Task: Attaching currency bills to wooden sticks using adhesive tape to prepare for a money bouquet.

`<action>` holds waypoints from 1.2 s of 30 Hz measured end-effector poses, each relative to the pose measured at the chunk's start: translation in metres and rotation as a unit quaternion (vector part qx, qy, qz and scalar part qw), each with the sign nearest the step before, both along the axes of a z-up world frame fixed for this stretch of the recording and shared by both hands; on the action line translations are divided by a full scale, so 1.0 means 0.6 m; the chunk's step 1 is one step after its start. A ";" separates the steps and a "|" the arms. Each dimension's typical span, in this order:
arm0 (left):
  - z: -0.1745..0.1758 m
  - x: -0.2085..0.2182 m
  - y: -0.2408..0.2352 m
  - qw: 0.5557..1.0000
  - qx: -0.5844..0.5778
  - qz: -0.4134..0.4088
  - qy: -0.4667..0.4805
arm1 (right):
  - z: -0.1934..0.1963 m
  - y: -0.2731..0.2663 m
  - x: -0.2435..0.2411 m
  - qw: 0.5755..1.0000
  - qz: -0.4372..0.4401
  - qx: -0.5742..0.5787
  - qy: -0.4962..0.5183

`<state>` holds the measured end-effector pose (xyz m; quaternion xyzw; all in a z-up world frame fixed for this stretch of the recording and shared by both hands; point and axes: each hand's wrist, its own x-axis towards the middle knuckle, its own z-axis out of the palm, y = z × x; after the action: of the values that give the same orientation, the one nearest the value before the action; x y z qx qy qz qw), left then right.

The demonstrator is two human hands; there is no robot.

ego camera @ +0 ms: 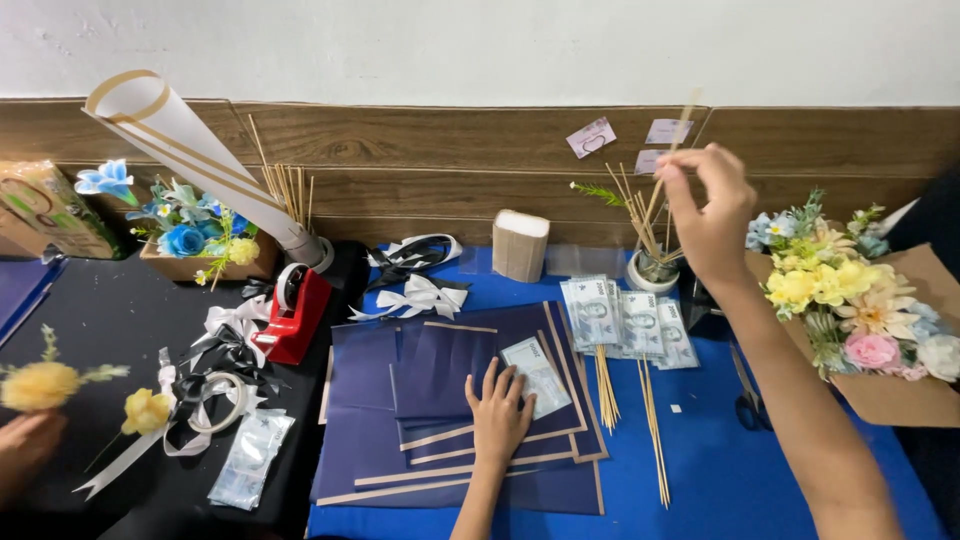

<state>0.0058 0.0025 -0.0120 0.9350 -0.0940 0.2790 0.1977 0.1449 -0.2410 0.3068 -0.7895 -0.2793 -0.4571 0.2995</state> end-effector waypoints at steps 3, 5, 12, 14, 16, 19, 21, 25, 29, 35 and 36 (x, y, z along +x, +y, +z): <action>-0.008 0.002 0.000 1.000 0.007 0.004 -0.011 | -0.017 0.028 -0.089 0.957 0.049 0.010 0.287; -0.006 0.002 -0.001 1.000 0.015 0.004 -0.015 | -0.103 0.051 -0.111 0.914 0.037 0.004 0.404; -0.003 -0.005 -0.007 0.999 0.019 0.033 0.006 | -0.514 0.096 -0.182 0.899 0.008 -0.068 0.433; 0.004 -0.007 -0.008 0.999 0.017 0.032 0.018 | -0.566 0.101 -0.188 0.926 -0.024 -0.081 0.367; 0.009 -0.007 -0.005 0.999 0.017 0.027 0.031 | -0.586 0.109 -0.196 0.948 -0.059 -0.088 0.301; 0.010 -0.008 -0.009 0.998 0.022 0.027 0.044 | -0.567 0.112 -0.211 0.960 -0.059 -0.109 0.251; 0.008 -0.006 -0.008 0.998 0.029 0.040 0.049 | -0.556 0.114 -0.218 0.963 -0.071 -0.140 0.220; 0.009 -0.007 -0.008 0.997 0.038 0.038 0.054 | -0.529 0.119 -0.228 0.966 -0.067 -0.151 0.200; 0.005 -0.005 -0.008 0.996 0.048 0.041 0.063 | -0.529 0.120 -0.229 0.960 -0.068 -0.160 0.220; 0.014 -0.008 -0.009 0.996 0.036 0.032 0.074 | -0.540 0.119 -0.229 0.961 -0.063 -0.151 0.223; 0.014 -0.007 -0.009 0.996 0.033 0.031 0.074 | -0.546 0.118 -0.227 0.961 -0.065 -0.156 0.219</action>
<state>0.0016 -0.0031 -0.0033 0.9617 -0.0589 0.2114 0.1641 0.0084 -0.1701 -0.0211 -0.9237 -0.2226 -0.2422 0.1964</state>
